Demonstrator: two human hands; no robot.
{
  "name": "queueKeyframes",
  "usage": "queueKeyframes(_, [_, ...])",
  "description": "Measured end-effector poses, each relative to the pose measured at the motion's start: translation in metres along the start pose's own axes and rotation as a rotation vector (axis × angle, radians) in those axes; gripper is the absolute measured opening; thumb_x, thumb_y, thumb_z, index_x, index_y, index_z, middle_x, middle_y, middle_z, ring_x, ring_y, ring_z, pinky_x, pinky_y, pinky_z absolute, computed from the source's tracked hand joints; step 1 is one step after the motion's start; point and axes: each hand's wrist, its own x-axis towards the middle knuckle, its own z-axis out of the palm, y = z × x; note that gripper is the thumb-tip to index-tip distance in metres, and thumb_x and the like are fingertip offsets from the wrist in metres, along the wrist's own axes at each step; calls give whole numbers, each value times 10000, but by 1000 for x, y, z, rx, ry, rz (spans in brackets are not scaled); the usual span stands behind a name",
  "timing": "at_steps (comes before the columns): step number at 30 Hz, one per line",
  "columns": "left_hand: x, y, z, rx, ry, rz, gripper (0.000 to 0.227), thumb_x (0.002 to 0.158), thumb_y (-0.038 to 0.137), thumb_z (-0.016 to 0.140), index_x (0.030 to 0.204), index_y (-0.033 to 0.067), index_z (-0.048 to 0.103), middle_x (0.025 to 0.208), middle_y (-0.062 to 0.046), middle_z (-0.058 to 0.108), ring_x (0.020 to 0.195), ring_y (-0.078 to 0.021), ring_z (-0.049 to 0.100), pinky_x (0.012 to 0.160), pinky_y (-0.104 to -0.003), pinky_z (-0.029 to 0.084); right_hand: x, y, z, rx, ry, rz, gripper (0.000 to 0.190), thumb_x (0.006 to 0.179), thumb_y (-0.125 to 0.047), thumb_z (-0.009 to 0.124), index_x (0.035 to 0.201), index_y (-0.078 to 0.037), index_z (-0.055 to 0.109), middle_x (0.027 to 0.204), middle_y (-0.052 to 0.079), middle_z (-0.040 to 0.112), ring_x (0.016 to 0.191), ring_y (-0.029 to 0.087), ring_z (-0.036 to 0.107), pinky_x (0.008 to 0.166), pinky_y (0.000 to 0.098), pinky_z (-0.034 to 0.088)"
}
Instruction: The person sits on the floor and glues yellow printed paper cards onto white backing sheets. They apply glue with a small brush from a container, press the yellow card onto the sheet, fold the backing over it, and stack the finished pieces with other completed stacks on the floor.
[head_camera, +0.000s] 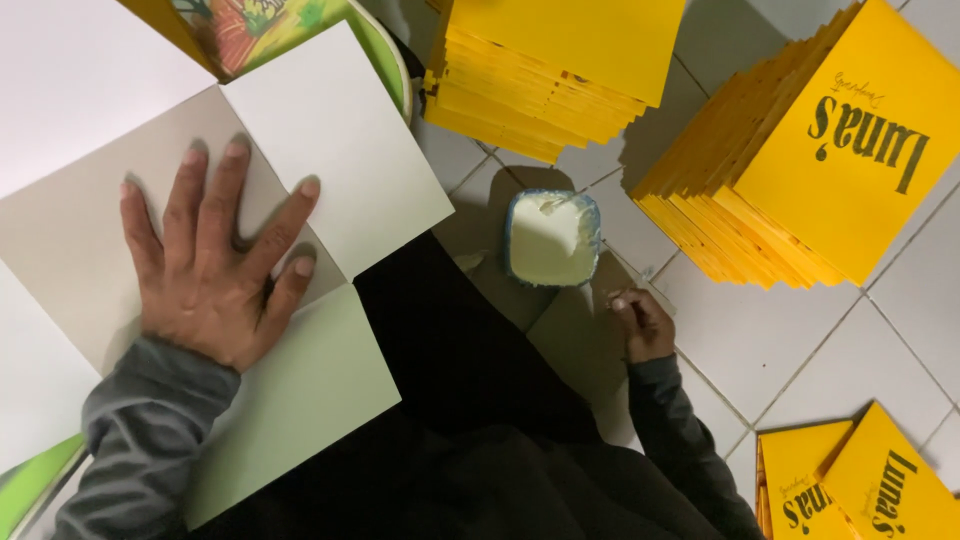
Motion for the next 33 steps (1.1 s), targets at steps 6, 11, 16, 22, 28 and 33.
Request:
queueKeyframes(6, [-2, -3, 3, -11, -14, -7, 608, 1084, 496, 360, 1630, 244, 453, 1661, -220, 224, 1514, -445, 187, 1138, -685, -14, 15, -88, -1, -159, 1, -106, 335, 917, 85, 561, 1233, -24, 587, 929, 52, 584, 809, 144, 538, 816, 253, 475])
queueKeyframes(11, [-2, -4, 5, -10, -8, -10, 595, 1076, 484, 386, 1623, 258, 443, 1664, -203, 208, 1518, -434, 178, 1145, -716, 8, 38, -107, 10, 70, -183, -147, 352, 914, -37, 665, 1263, -7, 625, 1060, 61, 579, 954, 177, 555, 920, 297, 459])
queueKeyframes(16, [-2, -2, 2, -10, 39, 6, 593, 1081, 478, 381, 1611, 237, 491, 1660, -195, 235, 1519, -415, 192, 1157, -712, 29, 60, -128, 38, -292, -77, -217, 134, 959, -16, 679, 1073, -7, 748, 877, 61, 687, 701, 159, 559, 650, 255, 438])
queueKeyframes(22, [-1, -4, 2, -23, 5, -1, 584, 1077, 448, 408, 1624, 244, 439, 1663, -212, 209, 1521, -414, 160, 1154, -703, 5, 83, -109, 64, -370, -60, -156, 150, 948, -104, 740, 1079, -45, 786, 831, 5, 750, 671, 119, 625, 651, 222, 498])
queueKeyframes(28, [-3, -7, 6, -13, -20, -23, 611, 1069, 532, 351, 1633, 299, 385, 1675, -161, 155, 1529, -379, 106, 1150, -700, -40, 88, -104, 66, -437, -109, -204, 155, 947, -90, 736, 1095, -58, 774, 884, 46, 778, 740, 161, 702, 701, 256, 535])
queueKeyframes(33, [-3, -8, 7, -28, -47, -28, 615, 1059, 539, 390, 1635, 325, 352, 1683, -157, 122, 1531, -374, 58, 1144, -692, -82, 85, -105, 50, 42, -25, 107, 171, 1024, -138, 653, 1079, -6, 747, 845, 37, 706, 742, 125, 609, 727, 228, 516])
